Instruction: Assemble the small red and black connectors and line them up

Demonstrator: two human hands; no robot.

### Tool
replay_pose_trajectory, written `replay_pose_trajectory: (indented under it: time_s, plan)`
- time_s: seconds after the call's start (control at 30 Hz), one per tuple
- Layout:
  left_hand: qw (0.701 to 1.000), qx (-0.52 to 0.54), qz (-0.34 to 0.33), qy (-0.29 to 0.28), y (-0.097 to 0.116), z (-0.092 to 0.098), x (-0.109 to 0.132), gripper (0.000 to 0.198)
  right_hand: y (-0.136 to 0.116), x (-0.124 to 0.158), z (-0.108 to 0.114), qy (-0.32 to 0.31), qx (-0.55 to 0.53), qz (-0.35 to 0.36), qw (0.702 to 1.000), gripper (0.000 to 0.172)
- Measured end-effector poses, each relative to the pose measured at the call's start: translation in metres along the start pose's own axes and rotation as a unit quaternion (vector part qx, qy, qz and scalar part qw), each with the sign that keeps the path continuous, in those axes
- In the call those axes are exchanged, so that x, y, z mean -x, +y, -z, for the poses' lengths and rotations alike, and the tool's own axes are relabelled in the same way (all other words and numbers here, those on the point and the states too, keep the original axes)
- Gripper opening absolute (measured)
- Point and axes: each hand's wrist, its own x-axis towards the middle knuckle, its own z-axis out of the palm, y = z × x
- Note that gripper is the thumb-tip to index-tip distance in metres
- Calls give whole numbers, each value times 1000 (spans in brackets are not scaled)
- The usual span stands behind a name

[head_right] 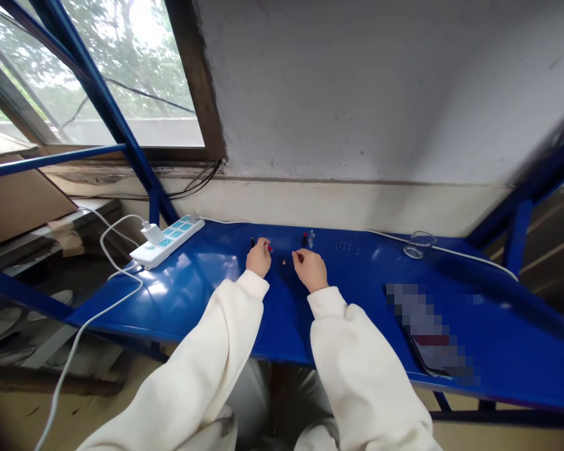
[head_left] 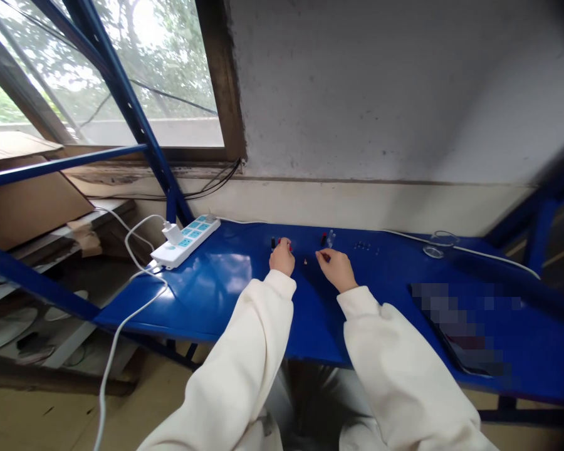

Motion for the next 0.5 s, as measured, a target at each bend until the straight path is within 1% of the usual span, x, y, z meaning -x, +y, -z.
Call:
replay_pose_trajectory:
  time_s: [0.07,0.1,0.17,0.23,0.3,0.33,0.4,0.5]
  plan:
    - [993,118,16,-25,2,-2,-1,18,2,-1,-2,13,-19,-16,1000,29]
    - [981,187,26,-43,4,-2,-1,17,2,-2,-3,19,-34,-26,999,31]
    - [944,316,39,-91,9,-2,1,15,2,-2,-3,27,-74,-41,996,35]
    - [903,407,35,-136,16,-2,6,16,1,-1,-3,29,-111,-37,993,40]
    - [872,455,23,-178,21,-2,12,20,-1,0,-2,33,-126,-16,991,43]
    - [863,466,18,-193,23,-2,15,23,-2,1,-1,38,-125,-8,991,44]
    - [852,478,10,-216,25,-3,19,26,-2,2,-1,49,-116,1,992,45]
    - [846,486,5,-220,25,-4,20,29,-1,2,-2,63,-99,3,993,45]
